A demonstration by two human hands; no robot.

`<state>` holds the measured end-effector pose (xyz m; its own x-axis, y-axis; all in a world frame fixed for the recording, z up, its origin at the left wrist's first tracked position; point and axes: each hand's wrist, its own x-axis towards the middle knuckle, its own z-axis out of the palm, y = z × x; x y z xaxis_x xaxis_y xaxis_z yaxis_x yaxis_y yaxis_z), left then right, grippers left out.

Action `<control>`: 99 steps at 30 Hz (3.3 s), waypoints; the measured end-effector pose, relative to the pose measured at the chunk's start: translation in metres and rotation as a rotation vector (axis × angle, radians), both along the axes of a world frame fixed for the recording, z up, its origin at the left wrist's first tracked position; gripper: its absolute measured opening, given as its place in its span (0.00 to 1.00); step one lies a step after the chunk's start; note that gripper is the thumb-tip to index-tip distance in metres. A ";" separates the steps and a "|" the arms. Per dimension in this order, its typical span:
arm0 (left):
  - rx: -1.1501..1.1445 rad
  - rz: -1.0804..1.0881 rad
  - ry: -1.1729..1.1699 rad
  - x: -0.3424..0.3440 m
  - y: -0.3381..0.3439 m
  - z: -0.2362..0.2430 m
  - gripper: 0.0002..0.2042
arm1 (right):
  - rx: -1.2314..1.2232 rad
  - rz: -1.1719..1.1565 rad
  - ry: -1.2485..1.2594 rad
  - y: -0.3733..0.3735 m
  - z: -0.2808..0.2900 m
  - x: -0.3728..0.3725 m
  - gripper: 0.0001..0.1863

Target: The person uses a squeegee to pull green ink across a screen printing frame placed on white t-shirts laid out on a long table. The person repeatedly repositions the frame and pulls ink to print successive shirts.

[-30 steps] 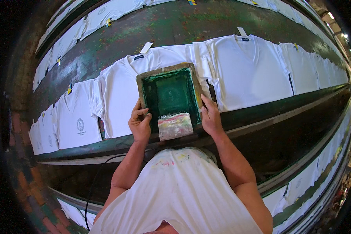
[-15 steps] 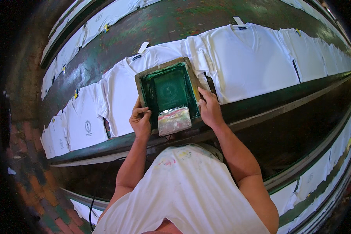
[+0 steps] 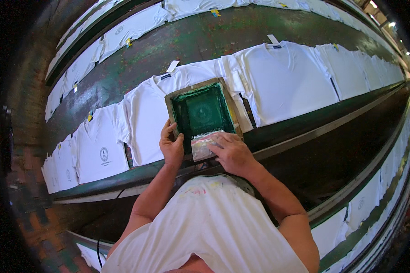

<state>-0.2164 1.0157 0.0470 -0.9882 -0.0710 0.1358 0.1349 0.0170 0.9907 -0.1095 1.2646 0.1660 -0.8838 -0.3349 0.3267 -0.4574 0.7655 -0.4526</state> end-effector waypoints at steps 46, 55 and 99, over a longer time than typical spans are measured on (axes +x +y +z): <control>-1.511 -0.458 0.096 -0.131 0.001 0.130 0.51 | 0.138 0.369 0.062 0.029 0.007 -0.063 0.19; -1.541 -0.448 0.038 -0.130 0.007 0.131 0.50 | -0.025 0.276 0.023 0.041 0.001 -0.197 0.21; -1.431 -0.510 0.050 -0.137 -0.001 0.130 0.47 | 0.056 0.228 -0.128 0.036 0.013 -0.184 0.24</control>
